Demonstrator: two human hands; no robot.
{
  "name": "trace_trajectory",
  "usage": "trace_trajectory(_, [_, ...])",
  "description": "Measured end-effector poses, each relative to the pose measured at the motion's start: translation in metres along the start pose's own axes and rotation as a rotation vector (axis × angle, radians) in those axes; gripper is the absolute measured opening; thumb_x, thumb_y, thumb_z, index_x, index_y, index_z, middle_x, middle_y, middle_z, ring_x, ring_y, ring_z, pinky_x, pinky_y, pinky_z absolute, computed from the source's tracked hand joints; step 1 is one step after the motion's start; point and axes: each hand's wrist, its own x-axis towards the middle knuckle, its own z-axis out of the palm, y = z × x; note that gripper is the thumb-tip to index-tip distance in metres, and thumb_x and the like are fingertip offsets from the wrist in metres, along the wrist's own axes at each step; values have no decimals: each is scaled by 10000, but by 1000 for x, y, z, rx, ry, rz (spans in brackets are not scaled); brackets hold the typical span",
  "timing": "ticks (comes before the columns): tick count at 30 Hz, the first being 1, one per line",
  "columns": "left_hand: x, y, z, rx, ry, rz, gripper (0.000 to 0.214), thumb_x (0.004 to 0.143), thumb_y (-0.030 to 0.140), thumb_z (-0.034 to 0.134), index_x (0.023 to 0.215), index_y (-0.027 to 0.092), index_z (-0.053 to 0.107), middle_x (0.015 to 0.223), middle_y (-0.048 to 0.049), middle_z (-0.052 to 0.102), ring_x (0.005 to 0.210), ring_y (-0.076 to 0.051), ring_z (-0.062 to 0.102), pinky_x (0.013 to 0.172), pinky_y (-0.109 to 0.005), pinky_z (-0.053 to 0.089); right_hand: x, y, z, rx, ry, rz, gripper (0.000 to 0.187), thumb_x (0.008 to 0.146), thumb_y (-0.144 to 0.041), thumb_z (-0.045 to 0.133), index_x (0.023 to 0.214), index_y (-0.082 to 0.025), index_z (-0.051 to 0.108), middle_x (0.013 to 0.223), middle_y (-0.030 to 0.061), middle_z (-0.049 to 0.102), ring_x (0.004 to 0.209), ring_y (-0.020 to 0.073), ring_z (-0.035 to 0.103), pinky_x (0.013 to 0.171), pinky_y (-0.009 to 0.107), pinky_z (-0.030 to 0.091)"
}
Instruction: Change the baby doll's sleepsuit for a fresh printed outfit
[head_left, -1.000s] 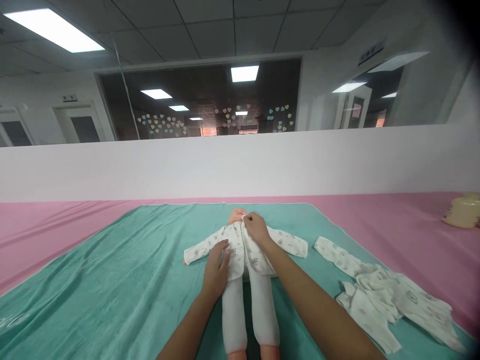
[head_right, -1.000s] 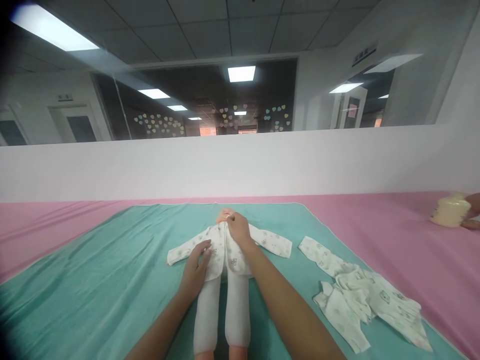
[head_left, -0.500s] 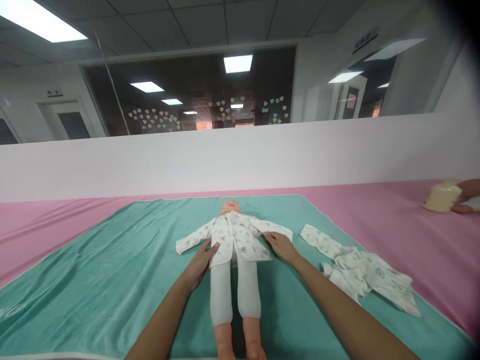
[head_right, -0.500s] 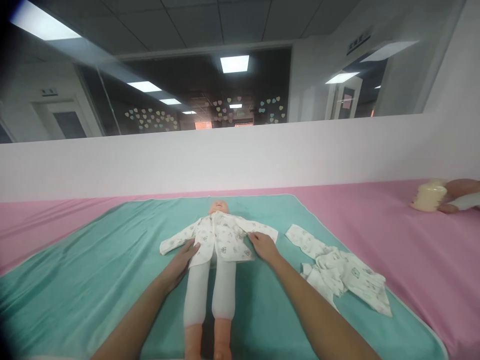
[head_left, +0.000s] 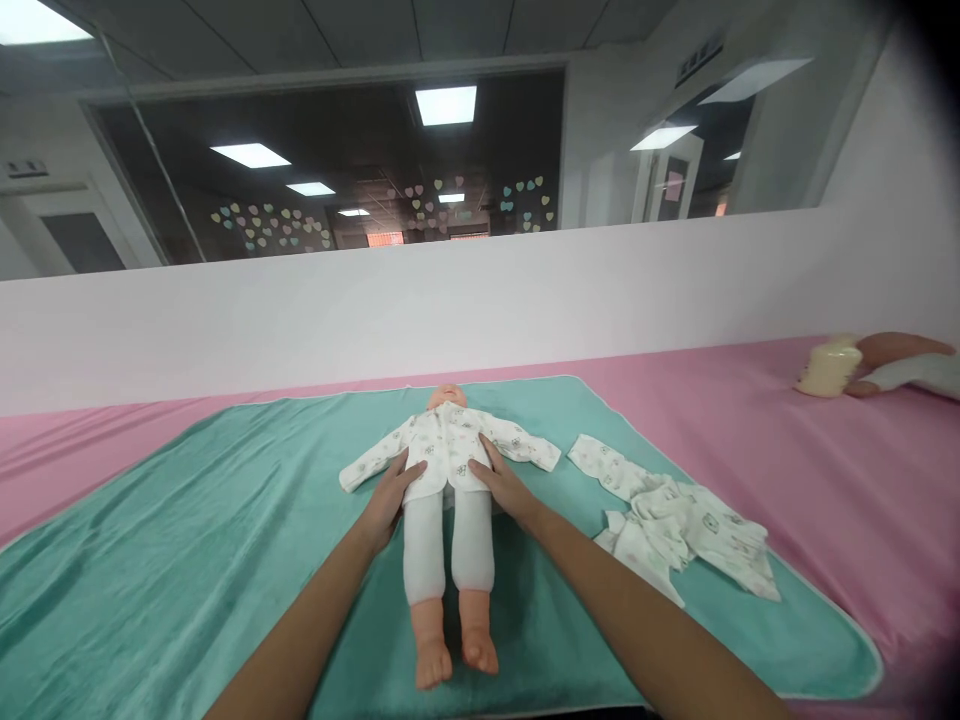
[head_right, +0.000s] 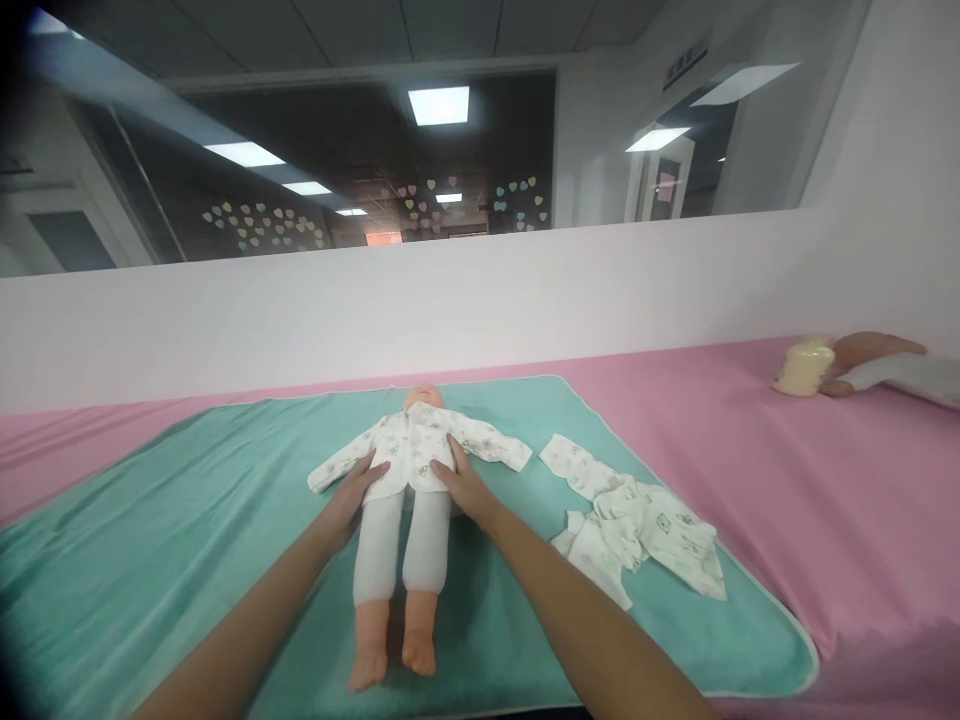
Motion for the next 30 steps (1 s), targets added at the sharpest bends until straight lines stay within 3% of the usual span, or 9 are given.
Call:
trace_trajectory(4, [19, -10, 1, 83, 64, 57, 610, 693, 451, 662, 1236, 239, 481, 1320, -78, 455, 1074, -218, 534, 811, -264, 473, 8, 8, -8, 22, 18, 25, 795, 717, -561, 573, 1388, -311, 229, 1463, -15, 197, 1332, 215, 215, 1087, 387, 217])
trace_trajectory(8, [25, -20, -12, 312, 153, 139, 472, 685, 536, 619, 997, 182, 586, 902, -51, 621, 766, -165, 571, 633, -240, 440, 12, 14, -9, 3, 23, 0, 777, 713, -536, 595, 1373, -297, 263, 1450, -4, 234, 1325, 203, 232, 1089, 369, 206])
trace_trajectory(10, [24, -22, -17, 418, 178, 181, 402, 695, 556, 587, 781, 164, 568, 673, 6, 541, 610, -122, 487, 533, -215, 371, 12, 15, -9, -9, 17, -11, 776, 714, -527, 599, 1373, -293, 264, 1454, -4, 225, 1327, 199, 225, 1092, 359, 202])
trace_trajectory(12, [22, -21, -20, 441, 159, 203, 400, 716, 555, 555, 661, 163, 503, 577, 37, 446, 538, -98, 400, 483, -203, 307, 11, 15, -8, -11, 10, -18, 769, 720, -522, 594, 1374, -297, 258, 1455, -6, 222, 1327, 197, 224, 1092, 358, 202])
trace_trajectory(15, [20, -15, -19, 361, 146, 218, 383, 723, 528, 554, 644, 160, 479, 562, 46, 424, 518, -89, 365, 474, -197, 283, 11, 16, -8, -11, 28, -6, 765, 721, -532, 586, 1373, -300, 259, 1453, -6, 229, 1323, 202, 235, 1089, 367, 210])
trace_trajectory(19, [15, -4, -14, 139, 135, 290, 321, 733, 475, 570, 737, 159, 513, 644, 33, 483, 581, -91, 426, 539, -193, 351, 9, 15, -8, -74, 32, -15, 766, 728, -552, 565, 1376, -283, 257, 1448, 0, 245, 1322, 197, 239, 1092, 352, 207])
trace_trajectory(24, [9, 0, -11, 182, 69, 284, 285, 740, 435, 569, 698, 162, 500, 549, 53, 392, 477, -70, 328, 438, -181, 261, 5, 9, -7, -216, 60, -27, 754, 748, -576, 522, 1378, -256, 260, 1437, 21, 274, 1310, 205, 268, 1091, 356, 208])
trace_trajectory(28, [9, -5, -21, 204, 194, 337, 307, 778, 440, 508, 646, 166, 468, 502, 63, 277, 449, -73, 262, 426, -193, 230, -11, 3, -10, -391, 130, -56, 637, 787, -571, 462, 1304, -206, 394, 1356, 63, 407, 1243, 226, 370, 1045, 378, 277])
trace_trajectory(30, [9, -7, -29, 279, 262, 353, 328, 788, 448, 484, 617, 170, 451, 487, 59, 284, 450, -82, 265, 434, -203, 234, -31, -1, -19, -509, 84, -75, 557, 811, -554, 427, 1248, -209, 459, 1283, 68, 480, 1176, 235, 437, 991, 393, 335])
